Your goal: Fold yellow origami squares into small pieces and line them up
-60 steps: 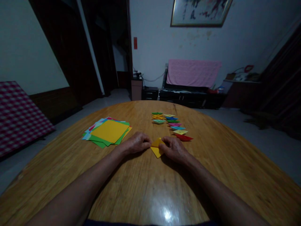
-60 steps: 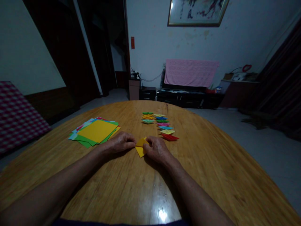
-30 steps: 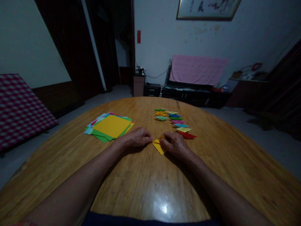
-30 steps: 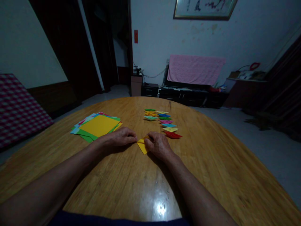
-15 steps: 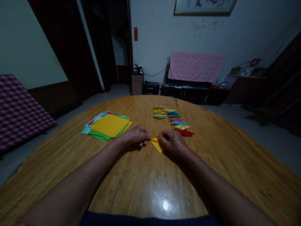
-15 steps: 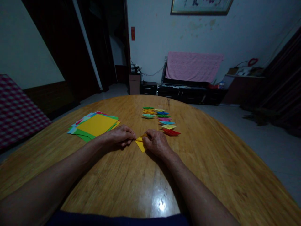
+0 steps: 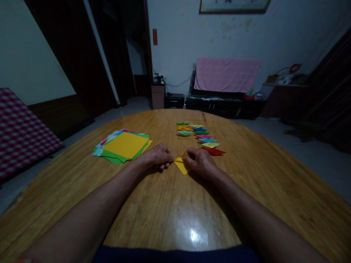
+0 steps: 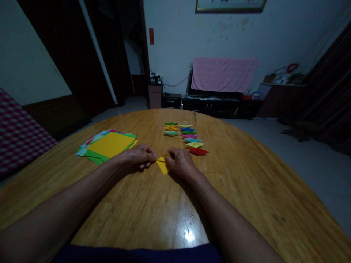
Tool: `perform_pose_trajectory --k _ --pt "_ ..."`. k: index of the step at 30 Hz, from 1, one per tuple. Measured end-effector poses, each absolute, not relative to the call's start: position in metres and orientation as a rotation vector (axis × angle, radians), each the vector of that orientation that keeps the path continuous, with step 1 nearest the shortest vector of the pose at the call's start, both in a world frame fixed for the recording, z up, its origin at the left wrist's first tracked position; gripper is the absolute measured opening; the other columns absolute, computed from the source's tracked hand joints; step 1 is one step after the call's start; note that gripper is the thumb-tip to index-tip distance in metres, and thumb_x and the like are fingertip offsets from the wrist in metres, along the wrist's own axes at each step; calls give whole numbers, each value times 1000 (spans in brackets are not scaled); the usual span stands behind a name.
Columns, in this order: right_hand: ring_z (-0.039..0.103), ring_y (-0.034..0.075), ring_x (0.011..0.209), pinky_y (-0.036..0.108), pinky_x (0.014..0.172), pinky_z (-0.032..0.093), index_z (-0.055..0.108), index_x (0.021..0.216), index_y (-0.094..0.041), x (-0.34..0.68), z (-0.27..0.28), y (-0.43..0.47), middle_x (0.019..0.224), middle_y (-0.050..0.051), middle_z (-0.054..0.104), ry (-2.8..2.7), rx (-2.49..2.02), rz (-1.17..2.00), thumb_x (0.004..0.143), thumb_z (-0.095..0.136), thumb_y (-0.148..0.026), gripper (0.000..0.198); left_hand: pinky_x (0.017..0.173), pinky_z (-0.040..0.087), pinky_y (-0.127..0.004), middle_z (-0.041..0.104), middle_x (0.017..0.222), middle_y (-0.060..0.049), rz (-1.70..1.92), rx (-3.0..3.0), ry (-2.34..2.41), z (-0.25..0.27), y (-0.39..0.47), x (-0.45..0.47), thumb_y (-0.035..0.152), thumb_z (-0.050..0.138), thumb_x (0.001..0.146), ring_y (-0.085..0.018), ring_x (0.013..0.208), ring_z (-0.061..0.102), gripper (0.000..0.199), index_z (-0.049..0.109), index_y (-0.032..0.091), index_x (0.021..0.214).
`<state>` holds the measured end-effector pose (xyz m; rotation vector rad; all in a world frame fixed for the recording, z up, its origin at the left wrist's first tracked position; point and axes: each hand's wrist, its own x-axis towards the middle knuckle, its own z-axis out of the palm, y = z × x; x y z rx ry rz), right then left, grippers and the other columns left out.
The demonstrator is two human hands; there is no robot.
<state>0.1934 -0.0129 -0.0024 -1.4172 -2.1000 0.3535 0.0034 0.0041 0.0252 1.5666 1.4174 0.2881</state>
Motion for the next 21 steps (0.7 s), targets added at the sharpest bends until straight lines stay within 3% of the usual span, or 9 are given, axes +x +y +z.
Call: perform_pose_trajectory --k 21 --pt "49 10 57 23 54 29 63 70 -17 192 -3 -11 63 -1 59 -2068 -1439 442 74 55 -19 8 39 31 -23 50 40 -1 218 1618 1455 18 16 6 29 59 71 -10 33 43 26 52 16 49"
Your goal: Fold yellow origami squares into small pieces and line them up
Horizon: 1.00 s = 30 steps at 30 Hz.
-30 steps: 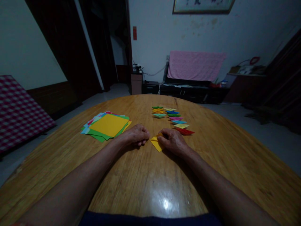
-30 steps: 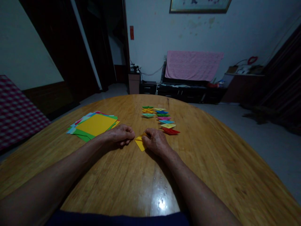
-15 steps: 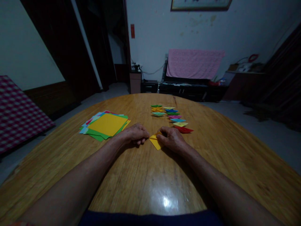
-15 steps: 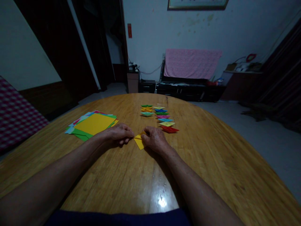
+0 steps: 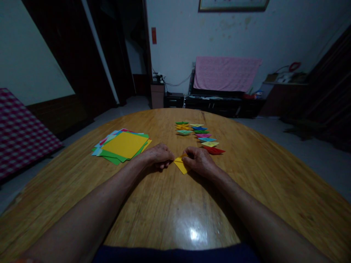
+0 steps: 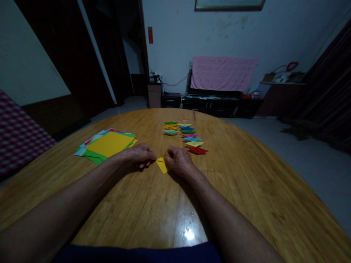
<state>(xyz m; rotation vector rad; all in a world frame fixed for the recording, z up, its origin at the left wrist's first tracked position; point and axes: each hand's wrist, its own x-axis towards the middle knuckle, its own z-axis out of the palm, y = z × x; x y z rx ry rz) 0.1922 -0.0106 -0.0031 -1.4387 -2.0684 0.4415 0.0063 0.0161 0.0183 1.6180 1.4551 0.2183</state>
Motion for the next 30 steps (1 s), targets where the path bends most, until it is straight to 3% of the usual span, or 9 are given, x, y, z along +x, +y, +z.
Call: perform_pose_trajectory --k 12,30 --pt "52 10 58 22 55 31 63 71 -16 192 0 -10 64 -1 62 -2049 -1459 503 75 56 -17 9 40 32 -23 52 45 1 170 1635 1467 21 13 9 26 57 72 -9 36 44 18 54 15 58" --pt "52 10 59 21 55 31 63 71 -16 192 -2 -8 65 -1 62 -2053 -1461 514 73 56 -16 7 41 32 -24 44 37 1 180 1714 1602 27 4 22 20 54 70 -10 33 40 20 51 15 51"
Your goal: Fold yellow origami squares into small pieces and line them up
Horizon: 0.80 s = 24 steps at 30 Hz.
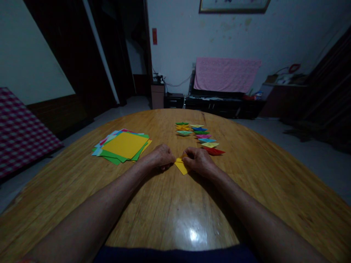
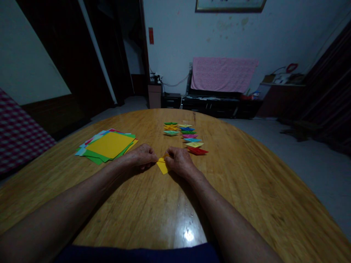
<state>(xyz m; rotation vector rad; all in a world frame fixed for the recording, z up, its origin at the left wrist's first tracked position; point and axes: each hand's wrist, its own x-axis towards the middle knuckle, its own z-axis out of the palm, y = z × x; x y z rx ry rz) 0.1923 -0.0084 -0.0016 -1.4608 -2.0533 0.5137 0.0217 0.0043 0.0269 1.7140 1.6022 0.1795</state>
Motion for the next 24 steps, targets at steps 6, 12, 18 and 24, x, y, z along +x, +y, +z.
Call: perform_pose_trajectory --k 6,12,18,24 --pt "52 10 59 22 56 32 63 72 -16 192 -3 -7 65 -1 62 -2059 -1457 505 73 57 -16 5 43 34 -24 49 42 -1 181 1772 1622 22 4 23 21 51 70 -10 37 43 20 55 13 52" --pt "52 12 63 22 57 33 63 80 -16 192 -3 -6 71 0 63 -2040 -1494 444 70 62 -17 10 50 34 -22 62 63 -3 387 2121 1632 14 3 21 17 52 70 -11 54 51 15 66 14 73" --pt "52 12 63 22 58 34 63 79 -17 193 -5 -5 72 0 63 -2047 -1490 446 70 62 -17 9 54 36 -22 63 67 -1 449 2195 1491 8 3 13 22 51 74 -12 62 52 20 69 14 78" --pt "53 13 65 23 58 33 64 82 -15 193 -3 -5 74 2 64 -2080 -1496 415 72 62 -19 12 66 42 -22 65 75 -1 649 2333 1228 4 -1 12 21 54 76 -12 70 56 19 71 15 81"
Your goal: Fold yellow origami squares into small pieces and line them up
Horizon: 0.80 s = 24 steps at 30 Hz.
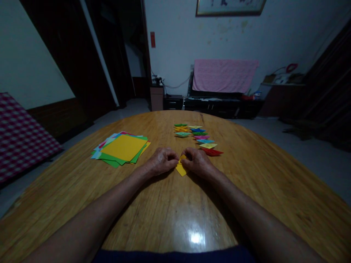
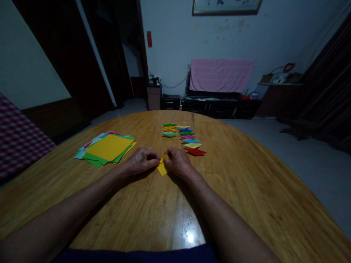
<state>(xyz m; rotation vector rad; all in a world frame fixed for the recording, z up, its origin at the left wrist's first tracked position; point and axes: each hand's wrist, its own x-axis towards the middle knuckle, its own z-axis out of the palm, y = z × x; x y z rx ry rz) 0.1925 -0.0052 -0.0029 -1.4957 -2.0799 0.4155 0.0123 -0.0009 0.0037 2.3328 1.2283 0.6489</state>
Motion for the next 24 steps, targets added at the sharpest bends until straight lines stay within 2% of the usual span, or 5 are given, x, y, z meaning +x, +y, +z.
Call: perform_pose_trajectory --k 5,13,19,24 --pt "52 12 65 23 58 33 65 81 -15 194 1 -8 71 1 63 -2079 -1482 449 73 60 -17 10 72 44 -24 64 80 -3 594 2623 1092 -5 0 19 19 51 82 -14 76 58 20 71 18 82" --pt "58 12 72 22 67 44 64 84 -16 212 0 -1 81 2 66 -1898 -1311 839 75 50 -11 18 70 42 -24 63 81 -4 522 2772 1010 -7 -1 19 18 45 86 -13 73 57 24 69 16 82" --pt "56 10 61 21 58 44 59 80 -17 218 2 -3 69 -1 61 -1661 -1345 1133 74 51 -13 11 67 41 -24 62 81 -4 489 2783 1065 -3 -4 20 18 45 86 -13 71 55 22 68 16 83" --pt "52 9 57 19 53 41 61 76 -16 225 10 -11 66 0 61 -1828 -1450 1057 69 55 -10 10 68 41 -25 62 82 -4 485 2800 1062 -4 -3 20 18 45 86 -14 73 55 22 66 16 84"
